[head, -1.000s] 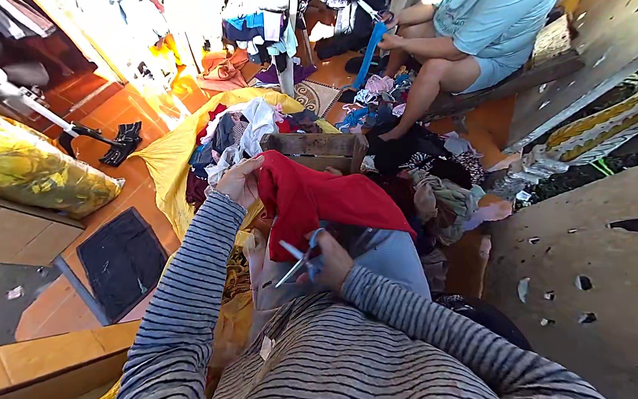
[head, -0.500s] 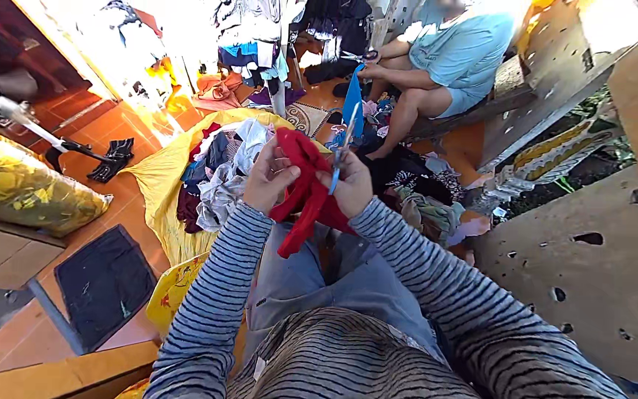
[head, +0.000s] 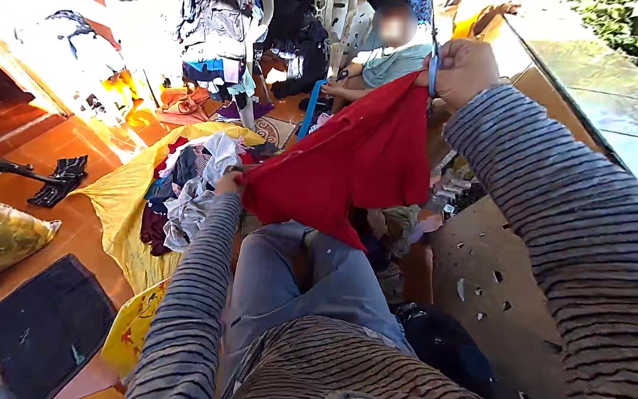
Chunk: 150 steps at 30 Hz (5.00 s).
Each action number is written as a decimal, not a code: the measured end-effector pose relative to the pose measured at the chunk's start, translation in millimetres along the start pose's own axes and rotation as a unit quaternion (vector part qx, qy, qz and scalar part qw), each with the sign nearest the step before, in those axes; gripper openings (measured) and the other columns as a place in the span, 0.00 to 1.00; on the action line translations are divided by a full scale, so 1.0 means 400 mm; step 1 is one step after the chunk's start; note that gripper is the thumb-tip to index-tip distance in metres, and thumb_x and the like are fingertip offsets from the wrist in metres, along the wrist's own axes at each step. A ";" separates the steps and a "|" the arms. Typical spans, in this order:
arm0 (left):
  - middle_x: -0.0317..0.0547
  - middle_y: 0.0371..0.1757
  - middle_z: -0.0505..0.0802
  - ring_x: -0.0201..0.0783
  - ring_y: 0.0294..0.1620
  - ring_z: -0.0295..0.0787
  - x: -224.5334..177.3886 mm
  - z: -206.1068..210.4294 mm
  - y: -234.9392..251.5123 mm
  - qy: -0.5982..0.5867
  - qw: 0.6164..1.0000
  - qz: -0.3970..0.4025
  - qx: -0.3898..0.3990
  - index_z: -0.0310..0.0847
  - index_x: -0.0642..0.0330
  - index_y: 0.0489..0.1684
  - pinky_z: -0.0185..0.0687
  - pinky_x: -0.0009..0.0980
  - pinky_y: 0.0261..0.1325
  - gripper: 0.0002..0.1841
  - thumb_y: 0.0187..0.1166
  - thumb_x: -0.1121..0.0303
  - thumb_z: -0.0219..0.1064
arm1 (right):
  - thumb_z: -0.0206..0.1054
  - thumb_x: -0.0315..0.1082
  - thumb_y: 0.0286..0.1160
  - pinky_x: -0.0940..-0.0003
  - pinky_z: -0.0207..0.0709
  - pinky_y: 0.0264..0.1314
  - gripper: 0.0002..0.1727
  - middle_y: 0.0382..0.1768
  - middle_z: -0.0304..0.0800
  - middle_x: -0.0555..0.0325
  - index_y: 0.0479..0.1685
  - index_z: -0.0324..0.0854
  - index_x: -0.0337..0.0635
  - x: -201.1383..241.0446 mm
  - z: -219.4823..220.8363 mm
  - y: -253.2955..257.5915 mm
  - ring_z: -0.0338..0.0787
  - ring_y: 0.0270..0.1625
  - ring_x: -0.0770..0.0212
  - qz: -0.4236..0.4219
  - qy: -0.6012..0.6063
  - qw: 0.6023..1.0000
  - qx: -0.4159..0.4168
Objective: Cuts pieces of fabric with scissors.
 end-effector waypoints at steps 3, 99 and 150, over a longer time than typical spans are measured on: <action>0.72 0.65 0.88 0.71 0.73 0.80 -0.093 -0.234 0.061 0.012 0.994 0.037 -0.104 0.85 0.66 0.66 0.65 0.71 0.78 0.17 0.82 0.68 0.67 | 0.75 0.29 0.65 0.56 0.87 0.46 0.28 0.52 0.88 0.45 0.68 0.76 0.35 -0.032 -0.102 0.084 0.90 0.41 0.60 0.022 -0.063 0.996 -0.065; 0.48 0.35 0.90 0.35 0.32 0.91 -0.367 0.291 -0.579 -0.576 0.744 -0.210 0.266 0.73 0.68 0.51 0.91 0.29 0.43 0.08 0.81 0.82 0.64 | 0.35 0.54 0.94 0.65 0.90 0.49 0.25 0.36 0.85 0.61 0.46 0.70 0.45 -0.057 0.238 -0.974 0.92 0.38 0.63 0.482 0.564 0.634 0.220; 0.40 0.24 0.89 0.28 0.22 0.87 -0.348 0.301 -0.632 -0.632 0.719 -0.058 0.282 0.67 0.64 0.47 0.88 0.24 0.33 0.13 0.71 0.89 0.60 | 0.37 0.55 0.93 0.77 0.83 0.25 0.27 0.25 0.85 0.64 0.37 0.72 0.46 -0.072 0.260 -0.995 0.87 0.22 0.69 0.411 0.634 0.646 0.111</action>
Point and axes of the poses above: each hand's wrist, its own y-axis towards the middle knuckle, its own z-axis out of the palm, x = y × z, the point moved 1 cm from there along y, towards the middle knuckle
